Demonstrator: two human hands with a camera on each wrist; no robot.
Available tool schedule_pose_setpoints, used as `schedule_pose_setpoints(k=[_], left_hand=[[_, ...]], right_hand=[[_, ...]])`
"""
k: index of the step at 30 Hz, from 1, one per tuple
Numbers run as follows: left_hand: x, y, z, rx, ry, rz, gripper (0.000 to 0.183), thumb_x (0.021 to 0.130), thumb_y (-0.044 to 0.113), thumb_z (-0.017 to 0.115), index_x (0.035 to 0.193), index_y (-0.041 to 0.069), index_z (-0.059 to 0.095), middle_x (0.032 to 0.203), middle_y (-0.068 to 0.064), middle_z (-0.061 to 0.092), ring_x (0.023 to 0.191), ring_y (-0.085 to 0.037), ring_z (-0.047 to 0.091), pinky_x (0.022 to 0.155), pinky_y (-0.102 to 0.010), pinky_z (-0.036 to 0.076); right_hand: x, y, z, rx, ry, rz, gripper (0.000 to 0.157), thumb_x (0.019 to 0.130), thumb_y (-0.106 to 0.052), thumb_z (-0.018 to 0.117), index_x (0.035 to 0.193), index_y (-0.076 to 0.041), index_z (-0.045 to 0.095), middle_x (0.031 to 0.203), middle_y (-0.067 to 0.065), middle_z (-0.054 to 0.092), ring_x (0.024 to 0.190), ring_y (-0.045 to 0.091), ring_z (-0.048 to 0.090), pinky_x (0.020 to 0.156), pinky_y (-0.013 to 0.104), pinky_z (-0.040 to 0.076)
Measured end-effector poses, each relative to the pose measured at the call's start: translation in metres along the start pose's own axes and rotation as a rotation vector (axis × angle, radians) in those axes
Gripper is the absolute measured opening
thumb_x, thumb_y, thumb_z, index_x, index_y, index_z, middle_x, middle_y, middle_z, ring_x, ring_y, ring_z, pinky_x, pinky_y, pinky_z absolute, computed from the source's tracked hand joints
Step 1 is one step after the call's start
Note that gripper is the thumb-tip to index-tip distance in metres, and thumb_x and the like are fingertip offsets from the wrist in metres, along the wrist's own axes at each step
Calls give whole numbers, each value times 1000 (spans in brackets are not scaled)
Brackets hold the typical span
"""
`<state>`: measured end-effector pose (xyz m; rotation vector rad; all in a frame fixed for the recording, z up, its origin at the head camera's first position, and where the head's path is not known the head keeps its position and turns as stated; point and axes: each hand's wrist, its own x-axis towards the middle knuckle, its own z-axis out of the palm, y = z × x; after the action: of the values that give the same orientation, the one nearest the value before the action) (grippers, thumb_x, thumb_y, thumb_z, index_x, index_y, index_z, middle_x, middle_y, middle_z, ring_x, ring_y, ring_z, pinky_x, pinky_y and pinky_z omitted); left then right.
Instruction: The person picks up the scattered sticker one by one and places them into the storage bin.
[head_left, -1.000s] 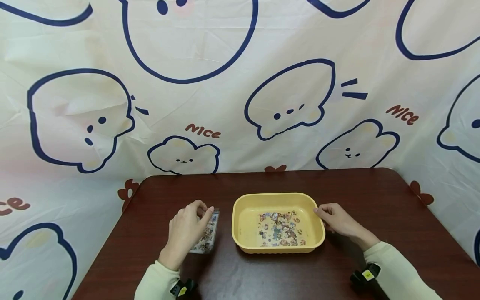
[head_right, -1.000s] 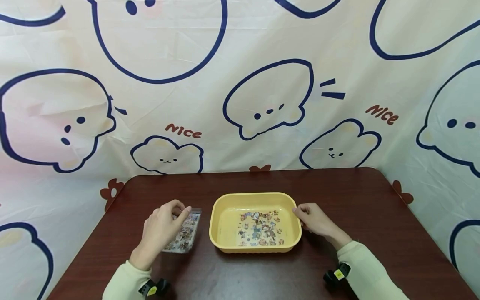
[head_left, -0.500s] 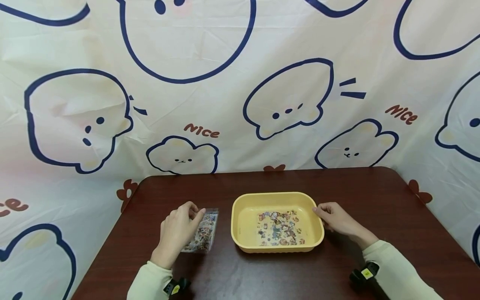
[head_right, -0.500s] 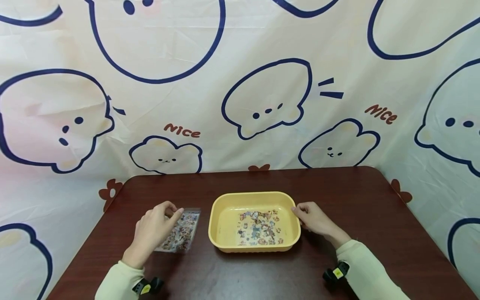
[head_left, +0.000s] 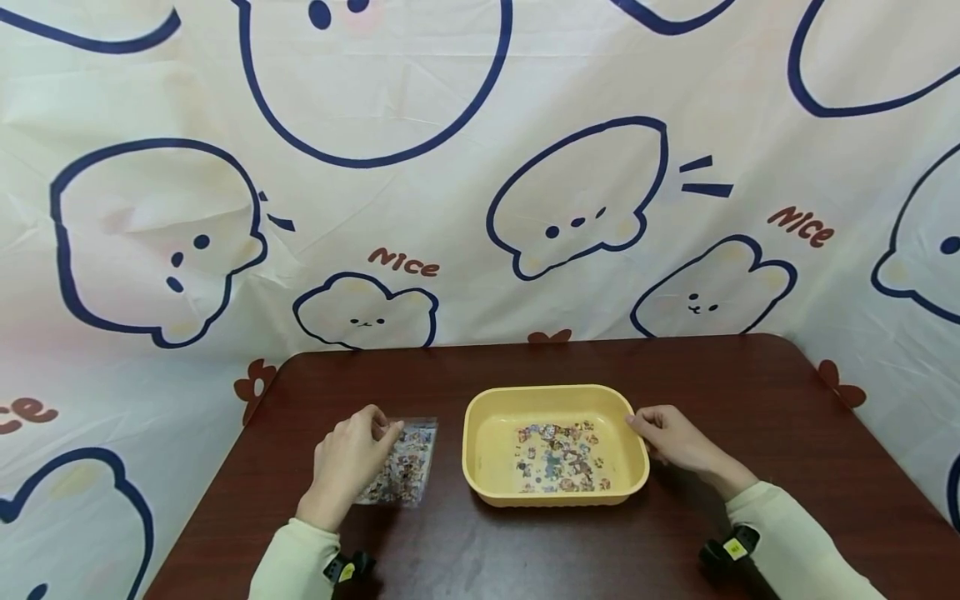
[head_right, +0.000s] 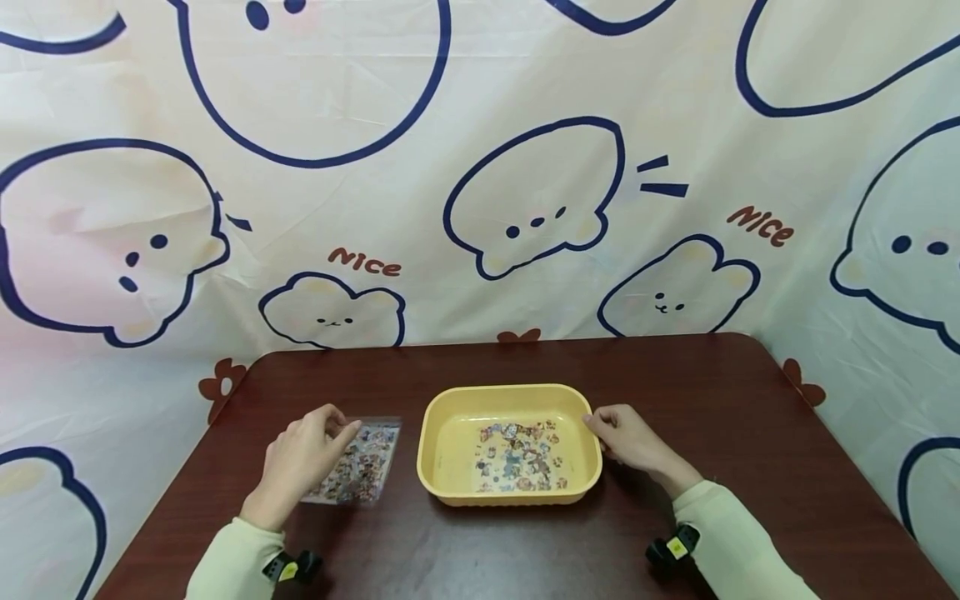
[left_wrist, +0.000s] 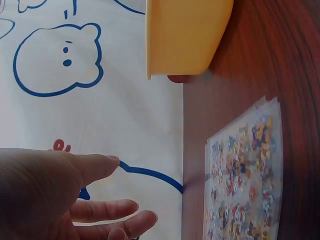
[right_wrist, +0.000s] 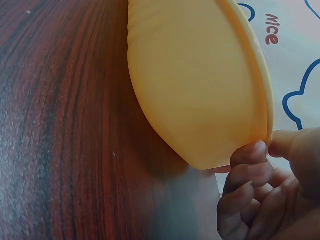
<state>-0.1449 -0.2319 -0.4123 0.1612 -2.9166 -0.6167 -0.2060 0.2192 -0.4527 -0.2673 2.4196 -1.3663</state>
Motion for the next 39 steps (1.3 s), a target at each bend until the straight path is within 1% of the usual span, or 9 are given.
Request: schedule_pose_setpoints(k=[3, 6, 11, 18, 22, 26, 35, 39], left_hand=[[1, -4, 0, 10, -19, -15, 31, 96, 41, 67, 99, 10, 66, 72, 0, 65, 54, -14, 51, 49, -32, 38], [2, -8, 1, 19, -33, -26, 34, 95, 42, 68, 103, 8, 66, 76, -2, 66, 54, -15, 52, 49, -32, 38], [4, -13, 2, 38, -48, -37, 37, 95, 42, 68, 107, 6, 66, 79, -2, 65, 56, -16, 54, 50, -33, 39], [3, -22, 4, 78, -71, -58, 42, 94, 42, 69, 110, 3, 65, 82, -10, 67, 57, -20, 56, 51, -36, 40], [4, -27, 4, 101, -91, -75, 44, 93, 43, 70, 105, 1, 62, 75, -9, 61, 56, -21, 54, 50, -35, 39], [5, -32, 5, 123, -124, -102, 45, 92, 46, 70, 96, 3, 58, 69, -8, 53, 55, -22, 52, 50, -35, 37], [5, -42, 10, 147, -145, -123, 47, 90, 47, 72, 81, 6, 50, 63, -8, 48, 52, -22, 49, 49, -34, 33], [7, -47, 15, 141, -173, -139, 52, 88, 53, 72, 79, 7, 50, 65, -9, 47, 54, -23, 48, 50, -34, 32]], right_hand=[[0, 0, 0, 0, 0, 1, 40, 109, -30, 46, 83, -2, 57, 59, -1, 47, 47, 10, 41, 45, 25, 37], [0, 0, -1, 4, 0, 1, 40, 109, -29, 47, 82, -2, 57, 59, -1, 47, 46, 10, 41, 45, 25, 37], [1, 0, -1, 8, -1, 0, 39, 109, -28, 46, 81, -2, 56, 60, -1, 47, 46, 10, 40, 45, 25, 36], [0, -1, -1, 8, -5, 3, 38, 109, -26, 46, 80, -3, 55, 59, -2, 46, 46, 9, 40, 45, 24, 36], [0, -1, -1, 7, -6, 5, 38, 109, -26, 46, 81, -3, 55, 59, -2, 46, 46, 9, 39, 45, 24, 36], [-1, -2, -1, 3, -12, -8, 39, 109, -27, 46, 80, -1, 54, 58, -2, 45, 46, 9, 39, 45, 25, 36], [-1, -3, -2, 3, -16, -8, 39, 109, -27, 46, 81, -1, 55, 58, -2, 46, 46, 9, 39, 45, 25, 36], [-1, -3, -1, 2, -9, 3, 38, 109, -27, 47, 80, -2, 55, 58, -3, 46, 46, 9, 40, 45, 24, 36]])
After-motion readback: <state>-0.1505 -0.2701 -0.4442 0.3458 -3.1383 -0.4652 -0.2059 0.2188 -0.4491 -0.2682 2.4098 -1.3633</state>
